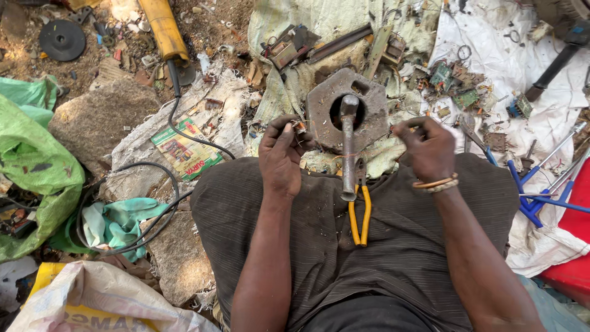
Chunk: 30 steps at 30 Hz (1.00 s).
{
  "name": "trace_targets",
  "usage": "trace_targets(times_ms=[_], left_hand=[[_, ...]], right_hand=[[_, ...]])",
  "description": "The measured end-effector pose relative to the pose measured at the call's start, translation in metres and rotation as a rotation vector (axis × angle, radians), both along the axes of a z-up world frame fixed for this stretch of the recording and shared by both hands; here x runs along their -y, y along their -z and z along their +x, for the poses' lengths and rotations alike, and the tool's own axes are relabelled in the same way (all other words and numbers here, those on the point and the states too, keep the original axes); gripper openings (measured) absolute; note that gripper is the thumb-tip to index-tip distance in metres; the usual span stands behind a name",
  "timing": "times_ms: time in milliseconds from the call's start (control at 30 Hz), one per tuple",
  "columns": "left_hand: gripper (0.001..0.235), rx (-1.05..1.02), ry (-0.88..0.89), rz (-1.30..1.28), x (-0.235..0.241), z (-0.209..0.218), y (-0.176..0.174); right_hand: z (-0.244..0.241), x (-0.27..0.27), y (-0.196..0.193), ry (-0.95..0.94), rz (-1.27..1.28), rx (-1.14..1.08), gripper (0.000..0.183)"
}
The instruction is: The person sits cross-legged and uses a hammer and pliers to strip copper wire from small electronic components. The person repeatedly strikes the components on a metal block and pulls out the wire with pliers.
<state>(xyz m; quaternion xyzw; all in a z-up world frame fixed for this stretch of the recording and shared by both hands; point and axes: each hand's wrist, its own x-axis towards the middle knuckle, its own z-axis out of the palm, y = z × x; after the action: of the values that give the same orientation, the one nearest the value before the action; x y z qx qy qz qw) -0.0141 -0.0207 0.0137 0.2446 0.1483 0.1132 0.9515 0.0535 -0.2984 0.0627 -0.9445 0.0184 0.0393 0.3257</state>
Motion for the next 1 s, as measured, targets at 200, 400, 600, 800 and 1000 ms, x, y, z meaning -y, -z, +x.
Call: trace_targets(times_ms=[200, 400, 600, 800, 1000], left_hand=[[0.015, -0.019, 0.029, 0.058, 0.005, -0.001, 0.000], [0.021, -0.072, 0.057, 0.572, 0.021, -0.001, 0.009], [0.023, 0.042, 0.137, 0.612, 0.029, -0.004, -0.005], [0.027, 0.010, 0.206, 0.814, 0.025, -0.011, -0.023], [0.020, -0.047, 0.080, 0.802, 0.037, -0.005, -0.026]], right_hand=[[-0.016, -0.022, 0.022, -0.413, -0.231, 0.035, 0.043], [-0.031, -0.038, -0.040, -0.396, -0.019, 0.348, 0.048], [-0.037, -0.083, -0.059, -0.342, 0.124, -0.085, 0.032], [-0.040, -0.094, -0.056, -0.525, 0.078, 0.309, 0.020], [-0.048, -0.093, -0.049, -0.496, -0.071, 0.238, 0.023]])
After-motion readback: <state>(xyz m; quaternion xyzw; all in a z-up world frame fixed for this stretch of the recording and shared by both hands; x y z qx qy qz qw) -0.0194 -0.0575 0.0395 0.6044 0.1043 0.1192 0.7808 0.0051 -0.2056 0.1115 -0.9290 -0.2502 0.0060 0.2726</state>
